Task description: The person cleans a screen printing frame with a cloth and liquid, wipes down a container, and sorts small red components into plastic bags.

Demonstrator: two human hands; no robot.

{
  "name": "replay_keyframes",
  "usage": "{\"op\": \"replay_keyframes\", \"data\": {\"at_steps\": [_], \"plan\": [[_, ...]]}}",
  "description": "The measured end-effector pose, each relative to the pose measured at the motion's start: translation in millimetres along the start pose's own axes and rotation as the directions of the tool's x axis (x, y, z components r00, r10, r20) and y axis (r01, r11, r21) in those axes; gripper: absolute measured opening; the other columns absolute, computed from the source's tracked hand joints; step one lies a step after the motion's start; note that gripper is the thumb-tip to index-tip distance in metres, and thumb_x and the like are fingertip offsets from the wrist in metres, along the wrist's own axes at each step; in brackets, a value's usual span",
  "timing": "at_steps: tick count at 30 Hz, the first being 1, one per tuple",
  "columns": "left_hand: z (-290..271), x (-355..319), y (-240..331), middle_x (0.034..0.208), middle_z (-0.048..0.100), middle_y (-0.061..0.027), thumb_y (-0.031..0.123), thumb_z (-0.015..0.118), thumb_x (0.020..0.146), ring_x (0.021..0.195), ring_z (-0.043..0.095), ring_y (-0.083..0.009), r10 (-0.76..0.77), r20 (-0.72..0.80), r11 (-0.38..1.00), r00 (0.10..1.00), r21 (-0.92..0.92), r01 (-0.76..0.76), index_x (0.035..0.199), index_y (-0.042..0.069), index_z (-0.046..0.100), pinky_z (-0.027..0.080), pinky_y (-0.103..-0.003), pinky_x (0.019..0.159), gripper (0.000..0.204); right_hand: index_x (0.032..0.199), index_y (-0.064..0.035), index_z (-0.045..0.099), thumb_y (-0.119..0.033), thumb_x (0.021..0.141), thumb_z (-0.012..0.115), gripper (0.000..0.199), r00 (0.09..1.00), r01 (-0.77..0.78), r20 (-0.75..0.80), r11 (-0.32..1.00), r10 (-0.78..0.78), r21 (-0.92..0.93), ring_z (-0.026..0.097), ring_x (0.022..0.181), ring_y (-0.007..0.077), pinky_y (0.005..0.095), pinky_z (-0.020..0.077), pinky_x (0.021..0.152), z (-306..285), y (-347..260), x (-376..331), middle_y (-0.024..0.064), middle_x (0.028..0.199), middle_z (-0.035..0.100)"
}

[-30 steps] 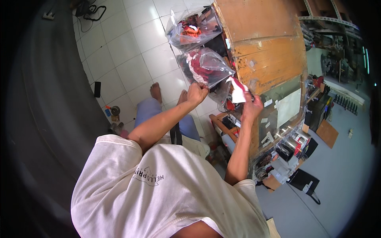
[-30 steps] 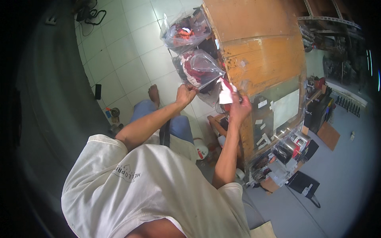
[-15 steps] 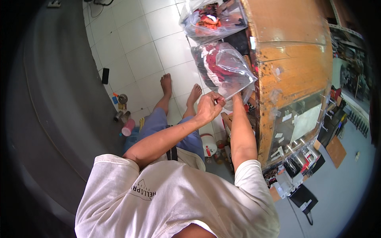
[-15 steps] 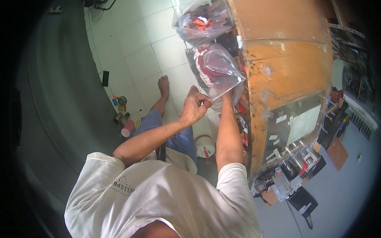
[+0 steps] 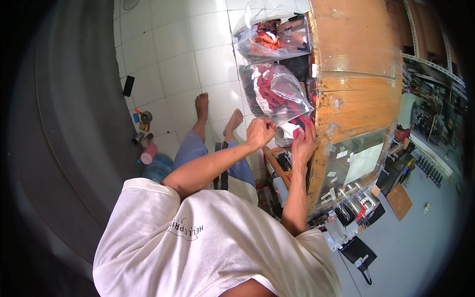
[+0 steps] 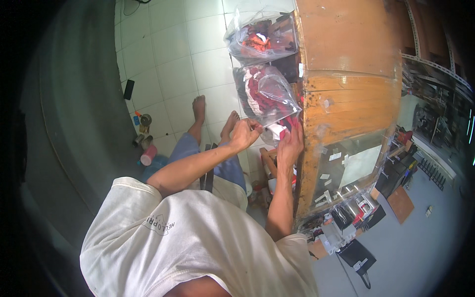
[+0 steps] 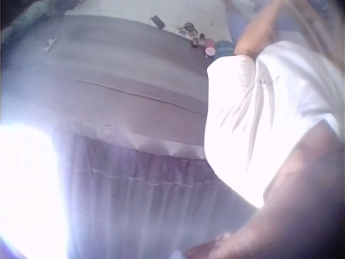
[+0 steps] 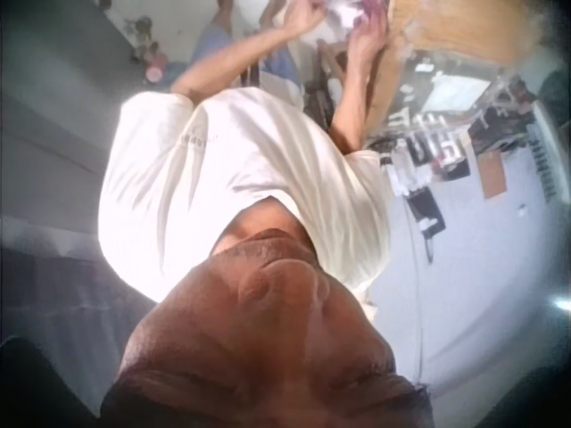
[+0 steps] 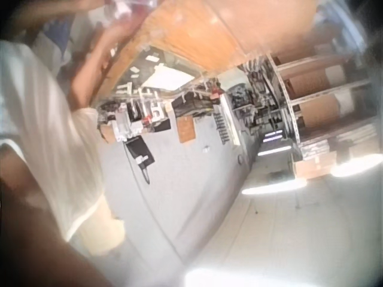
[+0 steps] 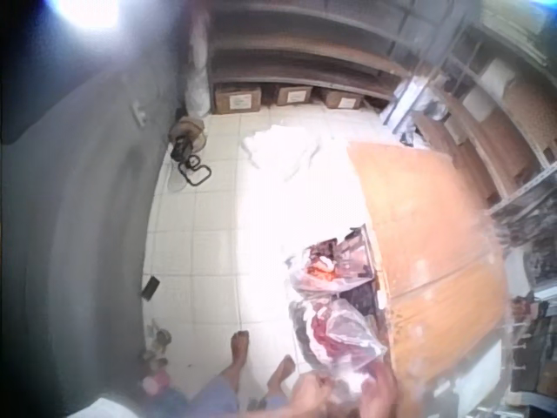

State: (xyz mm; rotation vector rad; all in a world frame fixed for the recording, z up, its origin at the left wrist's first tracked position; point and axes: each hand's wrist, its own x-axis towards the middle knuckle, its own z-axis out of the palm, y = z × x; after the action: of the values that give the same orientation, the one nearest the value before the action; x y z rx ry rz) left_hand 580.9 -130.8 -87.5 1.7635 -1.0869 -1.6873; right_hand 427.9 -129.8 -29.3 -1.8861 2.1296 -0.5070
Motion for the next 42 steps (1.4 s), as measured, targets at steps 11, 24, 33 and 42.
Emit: {"op": "replay_keyframes", "data": {"at_steps": [11, 24, 33, 42], "plan": [[-19, 9, 14, 0.078, 0.069, -0.0172, 0.02, 0.066, 0.072, 0.079, 0.068, -0.0325, -0.047, 0.087, 0.992, 0.995, 0.118, 0.036, 0.082, 0.006, 0.072, 0.052, -0.041, 0.076, 0.018, 0.114, -0.002, 0.063, -0.005, 0.091, 0.061, 0.023, 0.738, -0.188, -0.357, 0.683, 0.572, 0.706, 0.056, 0.065, 0.0073, 0.0205, 0.042, 0.046, -69, -44, 5, 0.0047, 0.086, 0.066], [-40, 15, 27, 0.092, 0.069, -0.0188, 0.019, 0.067, 0.078, 0.085, 0.067, -0.0267, 0.083, 0.151, 0.986, 0.985, 0.132, -0.103, 0.121, -0.003, 0.056, 0.051, -0.036, 0.078, 0.05, 0.118, -0.002, 0.055, -0.009, 0.088, 0.067, 0.034, 0.589, 0.277, -0.69, 0.696, 0.422, 0.662, 0.062, 0.088, 0.0137, 0.0251, 0.0517, 0.062, -335, -76, -6, 0.0077, 0.1, 0.063], [-41, -4, 121, 0.099, 0.061, -0.0042, 0.039, 0.051, 0.097, 0.078, 0.055, -0.0108, 0.183, 0.3, 0.959, 0.936, -0.265, -0.102, 0.122, 0.005, 0.057, 0.045, -0.027, 0.067, 0.043, 0.124, 0.0003, 0.053, -0.008, 0.087, 0.069, 0.041, 0.594, 0.276, -0.74, 0.785, 0.315, 0.555, 0.063, 0.092, 0.0124, 0.022, 0.0487, 0.067, -470, -20, -58, 0.0077, 0.1, 0.065], [34, -14, 176, 0.112, 0.06, -0.0078, 0.054, 0.037, 0.098, 0.09, 0.057, -0.0169, 0.281, 0.268, 0.825, 0.922, -0.558, -0.089, 0.124, 0.003, 0.051, 0.047, -0.033, 0.078, 0.059, 0.115, -0.0011, 0.063, 0.0, 0.087, 0.064, 0.029, 0.731, 0.001, -0.449, 0.657, 0.514, 0.754, 0.066, 0.08, 0.0118, 0.0236, 0.0545, 0.07, -292, 151, -4, 0.0072, 0.094, 0.068]]}}
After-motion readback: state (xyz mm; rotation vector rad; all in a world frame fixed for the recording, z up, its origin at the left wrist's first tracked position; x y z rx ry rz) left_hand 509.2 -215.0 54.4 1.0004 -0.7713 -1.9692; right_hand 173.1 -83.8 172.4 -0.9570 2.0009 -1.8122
